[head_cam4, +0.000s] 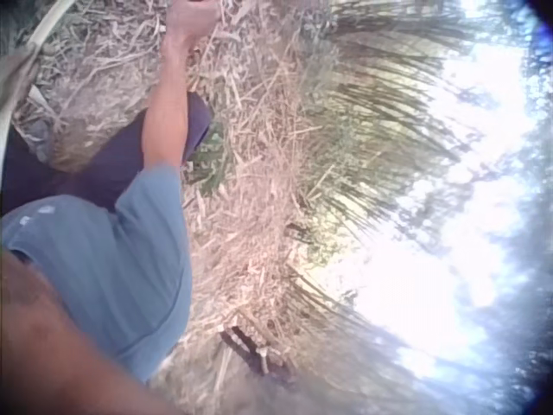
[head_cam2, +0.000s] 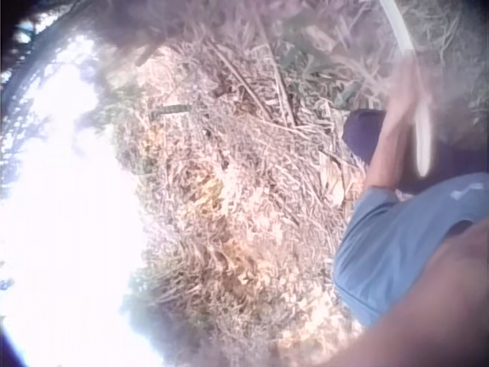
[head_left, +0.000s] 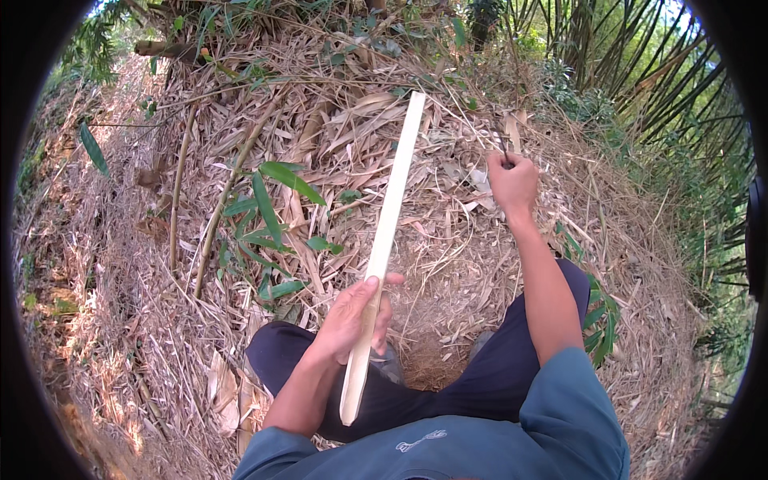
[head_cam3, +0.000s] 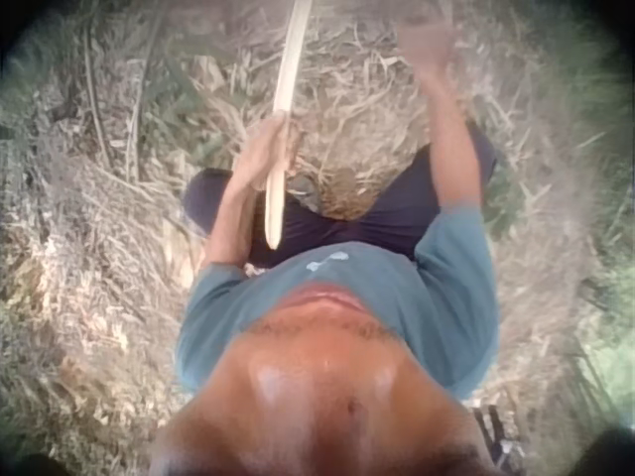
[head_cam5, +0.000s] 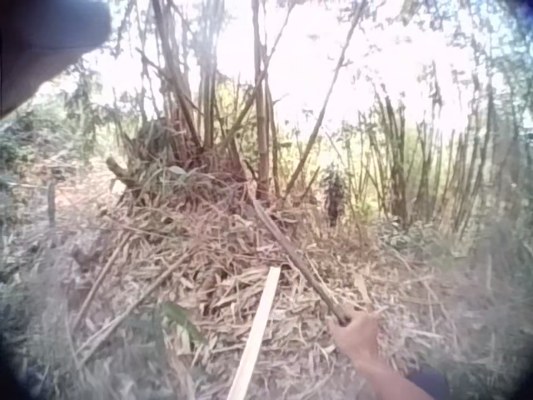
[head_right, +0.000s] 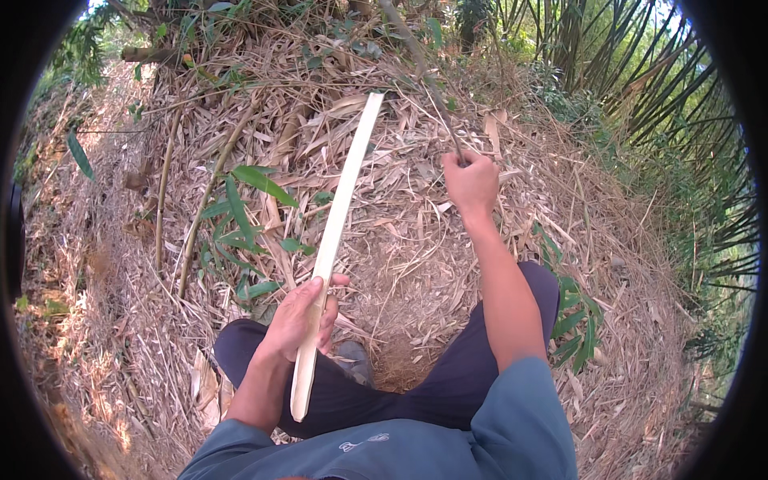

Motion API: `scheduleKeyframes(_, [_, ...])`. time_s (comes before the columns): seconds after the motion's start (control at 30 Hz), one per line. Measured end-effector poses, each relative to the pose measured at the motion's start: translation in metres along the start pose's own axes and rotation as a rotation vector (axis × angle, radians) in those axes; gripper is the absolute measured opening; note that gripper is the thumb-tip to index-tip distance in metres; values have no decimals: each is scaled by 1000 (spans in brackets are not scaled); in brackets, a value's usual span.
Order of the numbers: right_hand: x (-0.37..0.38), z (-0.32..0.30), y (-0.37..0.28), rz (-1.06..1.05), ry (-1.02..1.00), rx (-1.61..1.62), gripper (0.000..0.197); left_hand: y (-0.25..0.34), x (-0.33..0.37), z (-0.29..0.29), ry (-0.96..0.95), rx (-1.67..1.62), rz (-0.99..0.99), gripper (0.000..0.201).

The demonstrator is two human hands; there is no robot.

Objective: The person sits on the ground in a bamboo grove and uses a machete to shave the outer layer off a long bamboo strip. They hold the strip with one hand and repeatedly scrape the blade along its length to remove the green skin, leaving a pale, smooth surface.

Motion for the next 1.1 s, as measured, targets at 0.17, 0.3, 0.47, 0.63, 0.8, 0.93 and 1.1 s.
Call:
scheduleKeyframes(0.17, [-57, 22, -54, -587, -74, -174, 24, -1, 10, -4, 0, -37, 13, 39])
scheduleKeyframes(0.3, [-93, 40, -68, -851, -107, -191, 18, -2, 7, -3, -35, -15, 9, 32])
scheduleKeyframes(0.47, [-34, 26, -36, -486, -71, -257, 26, -16, -2, 8, -58, 95, -80, 30])
scheduleKeyframes(0.63, [-43, 26, -50, -629, -90, -135, 32, -17, -4, -1, -65, 58, -28, 29])
scheduleKeyframes(0.8, [-21, 16, -36, -539, -58, -202, 31, -6, -5, 9, -71, 153, 9, 27])
scheduleKeyframes(0.93, [6, 20, -8, -417, -12, -187, 29, -22, -8, 1, -20, 166, -85, 26])
scheduleKeyframes(1.1, [8, 11, -21, -499, -18, -138, 31, -14, -14, 7, -98, 159, -24, 28])
Point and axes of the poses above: each hand's wrist, its own x-axis towards the middle knuckle, its own z-axis out of the palm, y = z × x, the point moved 9 cm from there along x, towards the middle knuckle, and after that the axes turned 2 degrees about x, right-handed, at the moved point
